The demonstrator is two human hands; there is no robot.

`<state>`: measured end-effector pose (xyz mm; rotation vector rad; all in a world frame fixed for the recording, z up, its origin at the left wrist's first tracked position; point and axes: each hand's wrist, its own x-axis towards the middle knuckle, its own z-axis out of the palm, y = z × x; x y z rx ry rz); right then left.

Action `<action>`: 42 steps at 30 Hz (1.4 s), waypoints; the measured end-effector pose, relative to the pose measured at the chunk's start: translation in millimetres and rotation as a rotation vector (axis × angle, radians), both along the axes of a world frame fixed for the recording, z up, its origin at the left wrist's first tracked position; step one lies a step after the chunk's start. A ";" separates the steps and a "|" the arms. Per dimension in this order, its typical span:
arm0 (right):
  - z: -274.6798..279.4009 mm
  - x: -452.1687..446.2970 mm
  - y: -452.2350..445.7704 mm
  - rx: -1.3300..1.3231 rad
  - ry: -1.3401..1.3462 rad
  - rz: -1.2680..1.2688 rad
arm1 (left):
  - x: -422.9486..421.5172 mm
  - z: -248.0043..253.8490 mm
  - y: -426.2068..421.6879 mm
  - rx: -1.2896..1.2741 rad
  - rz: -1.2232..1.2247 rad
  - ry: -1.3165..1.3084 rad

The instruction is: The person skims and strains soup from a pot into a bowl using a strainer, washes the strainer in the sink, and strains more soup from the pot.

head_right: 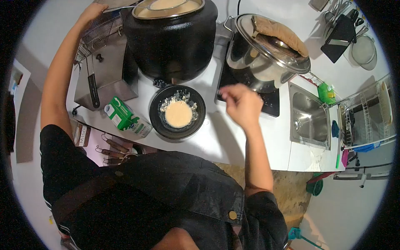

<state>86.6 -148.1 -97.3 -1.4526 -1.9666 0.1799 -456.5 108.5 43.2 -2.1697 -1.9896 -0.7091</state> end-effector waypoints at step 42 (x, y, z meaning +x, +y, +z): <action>-5.3 -261.2 2.3 0.010 0.426 0.891 | 24.2 -7.1 5.2 0.190 -0.030 0.661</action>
